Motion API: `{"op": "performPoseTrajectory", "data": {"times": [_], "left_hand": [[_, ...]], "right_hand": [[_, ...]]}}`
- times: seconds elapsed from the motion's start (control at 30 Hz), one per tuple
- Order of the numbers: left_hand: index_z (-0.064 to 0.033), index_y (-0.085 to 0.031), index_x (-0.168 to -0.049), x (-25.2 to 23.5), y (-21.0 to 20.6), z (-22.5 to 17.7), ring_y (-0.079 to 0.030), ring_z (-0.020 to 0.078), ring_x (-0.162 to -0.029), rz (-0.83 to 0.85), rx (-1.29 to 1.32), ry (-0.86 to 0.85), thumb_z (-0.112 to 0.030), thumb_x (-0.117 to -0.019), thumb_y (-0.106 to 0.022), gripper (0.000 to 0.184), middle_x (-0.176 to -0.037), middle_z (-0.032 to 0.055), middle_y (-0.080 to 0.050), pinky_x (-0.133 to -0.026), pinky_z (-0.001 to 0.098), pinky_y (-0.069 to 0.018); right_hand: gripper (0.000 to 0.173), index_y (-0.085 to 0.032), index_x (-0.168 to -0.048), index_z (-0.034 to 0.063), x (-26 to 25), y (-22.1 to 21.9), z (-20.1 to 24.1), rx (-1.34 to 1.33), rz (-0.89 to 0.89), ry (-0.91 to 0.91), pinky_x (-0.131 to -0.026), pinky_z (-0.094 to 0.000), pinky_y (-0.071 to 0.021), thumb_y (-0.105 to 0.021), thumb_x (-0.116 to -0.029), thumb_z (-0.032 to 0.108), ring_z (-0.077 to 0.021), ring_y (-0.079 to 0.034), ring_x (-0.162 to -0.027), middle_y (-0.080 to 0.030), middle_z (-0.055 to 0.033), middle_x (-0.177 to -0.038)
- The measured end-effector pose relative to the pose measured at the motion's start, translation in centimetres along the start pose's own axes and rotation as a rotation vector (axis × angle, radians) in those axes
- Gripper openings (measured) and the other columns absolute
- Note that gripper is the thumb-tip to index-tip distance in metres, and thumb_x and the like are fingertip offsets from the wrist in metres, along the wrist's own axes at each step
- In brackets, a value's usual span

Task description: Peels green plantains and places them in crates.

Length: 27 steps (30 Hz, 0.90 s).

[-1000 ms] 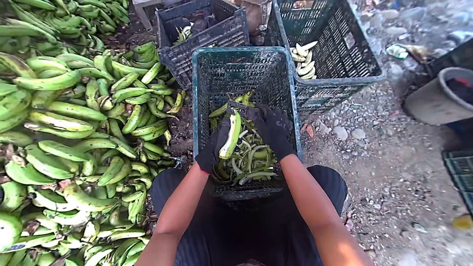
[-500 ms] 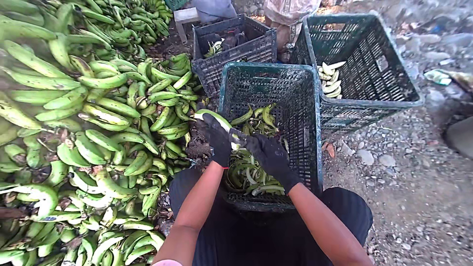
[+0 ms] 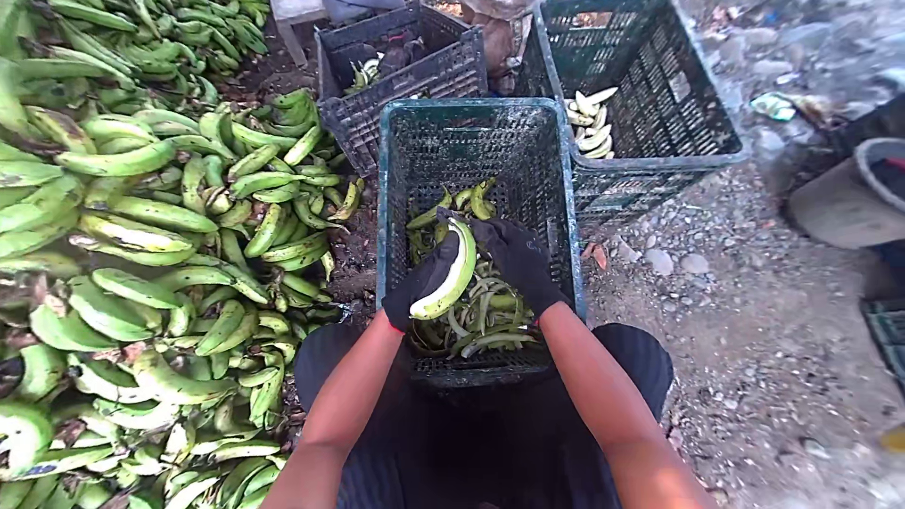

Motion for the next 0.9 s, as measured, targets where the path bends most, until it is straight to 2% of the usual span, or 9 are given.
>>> {"op": "performPoseTrajectory", "data": {"times": [0.1, 0.2, 0.3, 0.37, 0.5, 0.57, 0.63, 0.73, 0.9], "left_hand": [[-0.006, -0.046, -0.146, 0.7, -0.8, -0.6, -0.065, 0.0109, -0.097, -0.009, -0.261, -0.055, -0.058, -0.1062, -0.021, 0.07, -0.113, 0.0092, -0.066, -0.088, 0.0329, -0.0564], [-0.0023, -0.049, -0.133, 0.1, 1.6, -0.4, -0.067, 0.0155, -0.081, -0.272, 0.026, -0.281, -0.064, -0.1037, -0.017, 0.075, -0.097, 0.0089, -0.068, -0.072, 0.0344, -0.0595], [-0.0015, -0.039, -0.144, 1.5, 5.0, -2.3, -0.064, 0.0118, -0.097, -0.735, 0.229, -0.569, -0.047, -0.1074, -0.004, 0.068, -0.113, 0.009, -0.062, -0.088, 0.0332, -0.0565], [-0.0038, -0.033, -0.147, 2.5, 6.9, -2.2, -0.064, 0.0123, -0.092, -1.034, 0.352, -0.658, -0.052, -0.1066, -0.001, 0.07, -0.112, 0.0096, -0.062, -0.082, 0.0338, -0.0579], [0.001, -0.028, -0.154, 4.9, 8.3, -1.0, -0.057, 0.0175, -0.119, -1.377, 0.292, -0.518, -0.048, -0.1076, 0.002, 0.074, -0.137, 0.017, -0.054, -0.102, 0.0378, -0.0488], [-0.0034, -0.031, -0.148, 4.2, 8.2, -1.5, -0.062, 0.013, -0.1, -1.233, 0.426, -0.628, -0.051, -0.1064, 0.003, 0.072, -0.116, 0.0097, -0.059, -0.088, 0.0332, -0.0549], [-0.0073, -0.034, -0.139, 2.7, 6.8, -2.9, -0.066, 0.0119, -0.074, -0.888, 0.55, -0.698, -0.055, -0.1041, 0.005, 0.071, -0.087, 0.0022, -0.064, -0.071, 0.0309, -0.0594], [-0.0023, -0.03, -0.148, 1.7, 4.7, -3.6, -0.07, 0.0159, -0.081, -0.618, 0.377, -0.603, -0.056, -0.1043, 0.002, 0.076, -0.095, 0.0063, -0.07, -0.073, 0.0333, -0.0621], [0.0029, -0.046, -0.136, 1.7, 5.7, -2.6, -0.066, 0.0177, -0.094, -0.865, 0.106, -0.342, -0.041, -0.1106, -0.004, 0.066, -0.108, 0.0153, -0.063, -0.084, 0.0389, -0.0577]], "right_hand": [[0.063, -0.065, -0.135, 0.0182, -0.6, 0.2, -0.1, -0.078, 0.027, -0.02, -0.098, -0.0664, -0.0441, -0.033, -0.1045, 0.063, -0.038, -0.059, -0.122, -0.066, -0.0168, -0.127], [0.06, -0.059, -0.142, 0.0194, -0.5, -0.6, 0.0, -0.14, 0.006, 0.036, -0.1, -0.0674, -0.0427, -0.036, -0.1037, 0.059, -0.0386, -0.055, -0.128, -0.061, -0.0185, -0.135], [0.063, -0.057, -0.146, 0.0221, 2.1, -1.8, 1.9, 0.0, -0.057, 0.175, -0.095, -0.0711, -0.0443, -0.038, -0.1004, 0.062, -0.0477, -0.054, -0.126, -0.058, -0.0245, -0.137], [0.063, -0.058, -0.144, 0.0192, 3.6, -3.0, 3.2, 0.066, -0.112, 0.294, -0.089, -0.0721, -0.044, -0.048, -0.0974, 0.061, -0.0514, -0.054, -0.121, -0.057, -0.0278, -0.133], [0.067, -0.063, -0.14, 0.0204, 4.6, -4.1, 4.9, 0.134, -0.176, 0.374, -0.089, -0.0708, -0.0419, -0.051, -0.0928, 0.067, -0.0506, -0.057, -0.115, -0.061, -0.0261, -0.126], [0.065, -0.062, -0.141, 0.0195, 4.7, -3.7, 5.1, 0.104, -0.163, 0.336, -0.083, -0.07, -0.044, -0.048, -0.0967, 0.065, -0.0512, -0.056, -0.114, -0.06, -0.0274, -0.126], [0.068, -0.058, -0.144, 0.0202, 4.6, -2.9, 4.8, 0.065, -0.131, 0.282, -0.08, -0.0696, -0.0461, -0.039, -0.0996, 0.068, -0.0506, -0.057, -0.114, -0.057, -0.0277, -0.129], [0.056, -0.056, -0.146, 0.0221, 4.7, -1.4, 3.7, 0.058, -0.163, 0.268, -0.086, -0.071, -0.0441, -0.051, -0.1005, 0.055, -0.0508, -0.054, -0.119, -0.054, -0.0276, -0.133], [0.059, -0.06, -0.143, 0.0215, 4.4, -1.0, 3.9, 0.182, -0.226, 0.221, -0.085, -0.0715, -0.0423, -0.053, -0.0964, 0.057, -0.0537, -0.054, -0.119, -0.058, -0.0289, -0.13]]}}
Point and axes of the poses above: each hand's wrist, its own x-axis away from the middle knuckle, its own y-axis out of the back of the hand, z = x × y, the point moved 5 cm from there along -x, towards the middle knuckle
